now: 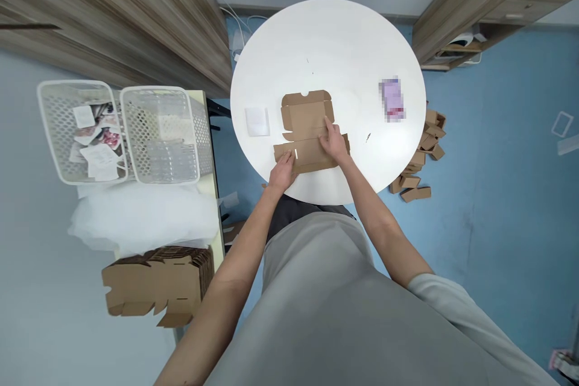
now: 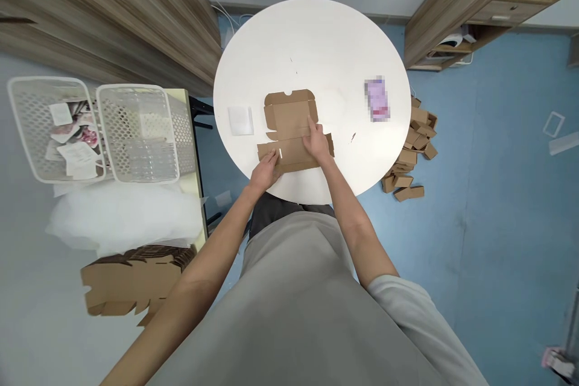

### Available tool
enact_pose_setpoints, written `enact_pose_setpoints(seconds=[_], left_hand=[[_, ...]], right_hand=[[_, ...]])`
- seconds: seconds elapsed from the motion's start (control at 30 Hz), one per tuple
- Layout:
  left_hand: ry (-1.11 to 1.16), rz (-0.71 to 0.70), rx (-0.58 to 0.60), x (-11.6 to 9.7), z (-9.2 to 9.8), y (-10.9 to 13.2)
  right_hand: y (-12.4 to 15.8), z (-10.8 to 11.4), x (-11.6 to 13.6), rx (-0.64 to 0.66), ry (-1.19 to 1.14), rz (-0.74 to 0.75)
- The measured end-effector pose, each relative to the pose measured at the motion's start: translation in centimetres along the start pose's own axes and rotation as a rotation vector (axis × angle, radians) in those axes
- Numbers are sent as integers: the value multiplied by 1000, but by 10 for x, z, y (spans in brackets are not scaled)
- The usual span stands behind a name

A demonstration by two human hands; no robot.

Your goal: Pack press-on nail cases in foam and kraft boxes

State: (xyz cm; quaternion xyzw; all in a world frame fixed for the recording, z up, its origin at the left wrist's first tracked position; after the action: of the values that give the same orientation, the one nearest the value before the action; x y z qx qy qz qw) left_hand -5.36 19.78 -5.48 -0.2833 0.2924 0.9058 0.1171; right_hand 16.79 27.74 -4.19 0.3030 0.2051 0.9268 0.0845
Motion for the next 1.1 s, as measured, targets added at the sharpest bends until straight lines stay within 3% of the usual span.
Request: enact_pose_setpoints(seconds=[0.27, 0.6, 0.73, 0.93, 1.1], left_hand=[[-4, 11, 9, 0, -3, -2], [17, 33, 10, 1, -6, 8], [66, 39, -13, 1, -6, 9], [152, 58, -67, 6, 2, 11], [214, 130, -129, 11, 11, 16]], right_hand=[[-2, 5, 4, -109, -10, -157], [-16, 9, 3, -7, -127, 5], [12, -1, -2, 67, -135, 12], [79, -23, -15, 208, 9, 53], [102, -30, -14, 198, 113, 110]])
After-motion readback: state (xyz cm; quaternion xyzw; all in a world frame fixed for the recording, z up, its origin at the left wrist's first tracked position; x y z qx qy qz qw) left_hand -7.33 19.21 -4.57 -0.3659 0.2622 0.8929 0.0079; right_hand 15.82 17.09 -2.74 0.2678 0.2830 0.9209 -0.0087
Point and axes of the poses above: each hand's wrist, its own y-axis away from the middle knuckle, its own z-axis out of the back of the hand, x = y × z, the point moved 10 cm from there along -y, towards the middle knuckle, and after that the axes turned 1 degree about y, right-handed, at the moved point
